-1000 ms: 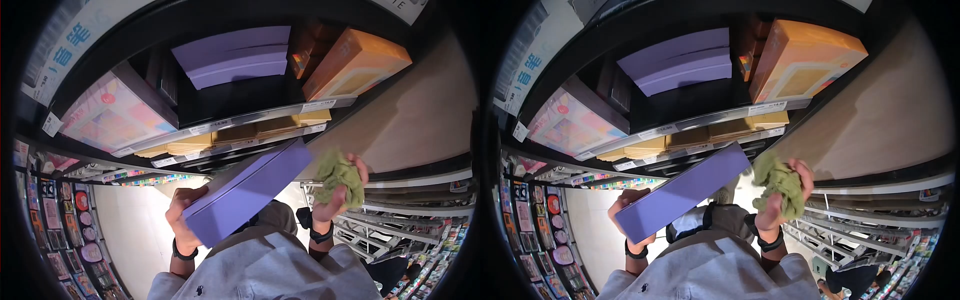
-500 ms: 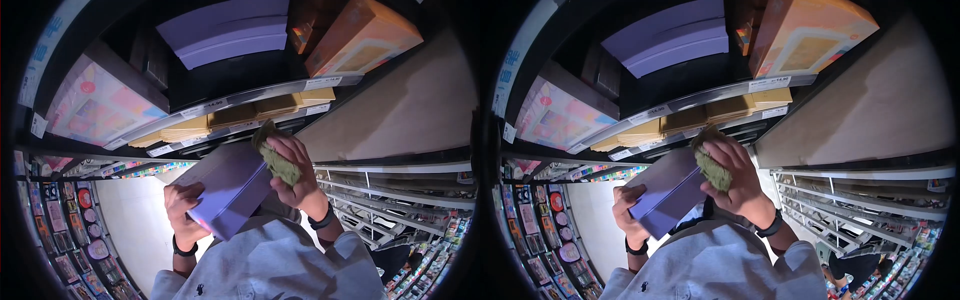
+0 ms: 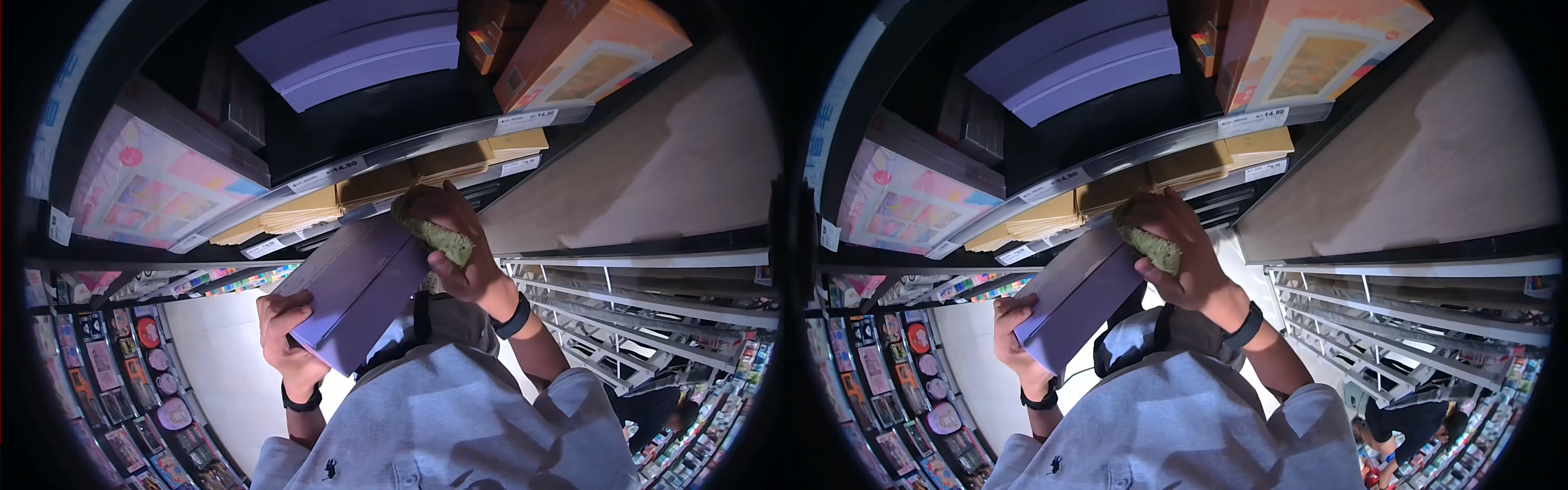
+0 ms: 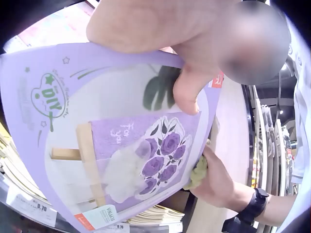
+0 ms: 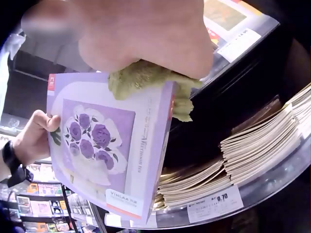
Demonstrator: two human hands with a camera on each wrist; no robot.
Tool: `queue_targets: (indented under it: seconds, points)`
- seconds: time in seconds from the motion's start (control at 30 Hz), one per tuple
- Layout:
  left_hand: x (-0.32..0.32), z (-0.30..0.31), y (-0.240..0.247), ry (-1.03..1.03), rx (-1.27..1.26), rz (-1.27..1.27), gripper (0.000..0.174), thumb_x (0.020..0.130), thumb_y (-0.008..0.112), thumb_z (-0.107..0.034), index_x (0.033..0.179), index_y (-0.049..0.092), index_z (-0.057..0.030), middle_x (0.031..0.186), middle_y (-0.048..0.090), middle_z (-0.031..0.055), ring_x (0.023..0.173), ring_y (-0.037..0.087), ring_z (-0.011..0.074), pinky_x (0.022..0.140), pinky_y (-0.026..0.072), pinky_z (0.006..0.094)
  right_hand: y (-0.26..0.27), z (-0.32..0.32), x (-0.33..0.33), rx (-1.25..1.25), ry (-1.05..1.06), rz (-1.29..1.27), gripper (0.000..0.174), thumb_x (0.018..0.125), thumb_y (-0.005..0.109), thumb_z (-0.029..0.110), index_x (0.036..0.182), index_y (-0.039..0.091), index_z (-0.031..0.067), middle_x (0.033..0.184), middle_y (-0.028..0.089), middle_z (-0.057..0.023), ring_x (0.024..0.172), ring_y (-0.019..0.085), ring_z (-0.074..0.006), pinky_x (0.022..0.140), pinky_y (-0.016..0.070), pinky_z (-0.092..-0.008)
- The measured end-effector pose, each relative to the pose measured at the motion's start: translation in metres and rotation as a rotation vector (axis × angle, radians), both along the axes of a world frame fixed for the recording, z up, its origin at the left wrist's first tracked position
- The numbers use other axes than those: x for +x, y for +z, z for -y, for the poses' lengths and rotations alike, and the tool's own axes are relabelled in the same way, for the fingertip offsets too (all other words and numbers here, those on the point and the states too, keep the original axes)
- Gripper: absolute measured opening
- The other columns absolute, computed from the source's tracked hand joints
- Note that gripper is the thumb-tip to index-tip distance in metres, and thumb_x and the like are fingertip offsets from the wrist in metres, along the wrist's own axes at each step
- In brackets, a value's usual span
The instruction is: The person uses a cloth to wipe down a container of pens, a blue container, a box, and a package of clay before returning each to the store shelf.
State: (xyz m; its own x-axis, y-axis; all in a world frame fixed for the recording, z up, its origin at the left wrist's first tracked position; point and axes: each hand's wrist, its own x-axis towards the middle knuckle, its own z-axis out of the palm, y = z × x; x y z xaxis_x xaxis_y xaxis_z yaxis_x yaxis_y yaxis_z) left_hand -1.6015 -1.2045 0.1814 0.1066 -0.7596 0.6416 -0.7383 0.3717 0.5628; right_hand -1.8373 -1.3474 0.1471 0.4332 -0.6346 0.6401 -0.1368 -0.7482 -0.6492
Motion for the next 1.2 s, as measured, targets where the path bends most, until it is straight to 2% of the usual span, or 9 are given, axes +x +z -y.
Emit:
queue_targets:
  seconds: [0.2,0.23,0.3,0.37,0.47,0.63,0.9,1.03,1.2]
  points:
    - [-0.003,0.012,0.002,-0.027,0.153,0.123,0.040,0.057,0.076,-0.014,0.094,0.064,-0.0008,0.088,0.063,0.0112,0.079,0.053,0.0276,0.073,0.0418,0.0382,0.050,-0.083,0.050,0.013,0.198,0.031,0.063,0.082,0.064,0.052,0.124,0.055,0.0050,0.120,0.055,-0.0130,0.114,0.052,-0.0325,0.105,0.0360,-0.0473]
    - [-0.004,0.002,-0.018,0.158,0.403,-0.414,0.035,0.061,0.074,-0.014,0.092,0.066,0.0001,0.088,0.064,0.0111,0.080,0.054,0.0288,0.075,0.0424,0.0399,0.067,-0.091,0.055,0.036,0.237,-0.018,0.065,0.082,0.064,0.053,0.125,0.055,0.0050,0.120,0.055,-0.0122,0.112,0.052,-0.0314,0.102,0.0378,-0.0459]
    - [-0.003,-0.001,-0.019,0.094,0.400,-0.532,0.034,0.061,0.077,-0.014,0.091,0.066,0.0000,0.087,0.065,0.0117,0.079,0.056,0.0295,0.075,0.0420,0.0416,0.070,-0.091,0.049,-0.020,0.226,-0.033,0.065,0.082,0.063,0.054,0.125,0.055,0.0051,0.118,0.055,-0.0116,0.110,0.053,-0.0300,0.098,0.0391,-0.0448]
    - [-0.010,0.011,0.005,-0.107,0.034,-0.022,0.034,0.060,0.080,-0.013,0.088,0.066,-0.0005,0.086,0.066,0.0135,0.076,0.056,0.0281,0.074,0.0418,0.0403,0.068,-0.081,0.032,0.016,0.252,-0.069,0.062,0.085,0.059,0.055,0.122,0.056,0.0049,0.114,0.055,-0.0109,0.106,0.053,-0.0275,0.090,0.0403,-0.0423]
    - [0.002,0.005,0.004,-0.107,0.012,-0.101,0.036,0.057,0.081,-0.010,0.088,0.064,-0.0015,0.084,0.066,0.0143,0.073,0.056,0.0263,0.073,0.0410,0.0389,0.026,-0.042,0.008,-0.174,-0.059,-0.011,0.061,0.088,0.052,0.058,0.115,0.058,0.0033,0.103,0.058,-0.0145,0.090,0.058,-0.0313,0.084,0.0445,-0.0448]
    - [0.003,0.011,0.005,-0.043,0.125,-0.117,0.039,0.055,0.082,-0.012,0.088,0.063,-0.0017,0.084,0.065,0.0125,0.077,0.055,0.0265,0.073,0.0414,0.0375,-0.014,-0.054,0.023,-0.206,-0.248,0.073,0.061,0.083,0.065,0.048,0.122,0.053,0.0028,0.121,0.052,-0.0173,0.110,0.052,-0.0376,0.094,0.0415,-0.0511]
    - [0.011,0.014,0.005,-0.140,0.213,-0.037,0.041,0.052,0.081,-0.011,0.089,0.067,0.0000,0.086,0.065,0.0119,0.078,0.053,0.0269,0.075,0.0406,0.0371,0.048,-0.086,0.043,0.036,0.203,0.003,0.081,0.074,0.077,0.039,0.137,0.042,0.0024,0.131,0.050,-0.0183,0.117,0.053,-0.0357,0.099,0.0411,-0.0523]
    - [0.026,0.006,0.007,-0.127,0.142,-0.195,0.041,0.053,0.080,-0.009,0.089,0.065,-0.0007,0.086,0.067,0.0141,0.078,0.057,0.0256,0.074,0.0421,0.0365,0.032,-0.050,0.003,-0.126,0.009,-0.235,0.050,0.079,0.067,0.021,0.122,0.053,-0.0019,0.116,0.059,-0.0178,0.109,0.058,-0.0302,0.089,0.0491,-0.0388]
    - [0.030,0.007,0.014,-0.138,0.161,-0.027,0.041,0.053,0.081,-0.012,0.089,0.065,0.0000,0.086,0.067,0.0139,0.077,0.056,0.0254,0.074,0.0419,0.0361,0.036,-0.063,0.033,-0.080,-0.032,-0.301,0.036,0.084,0.058,0.011,0.117,0.055,-0.0039,0.117,0.057,-0.0189,0.107,0.057,-0.0321,0.095,0.0468,-0.0453]
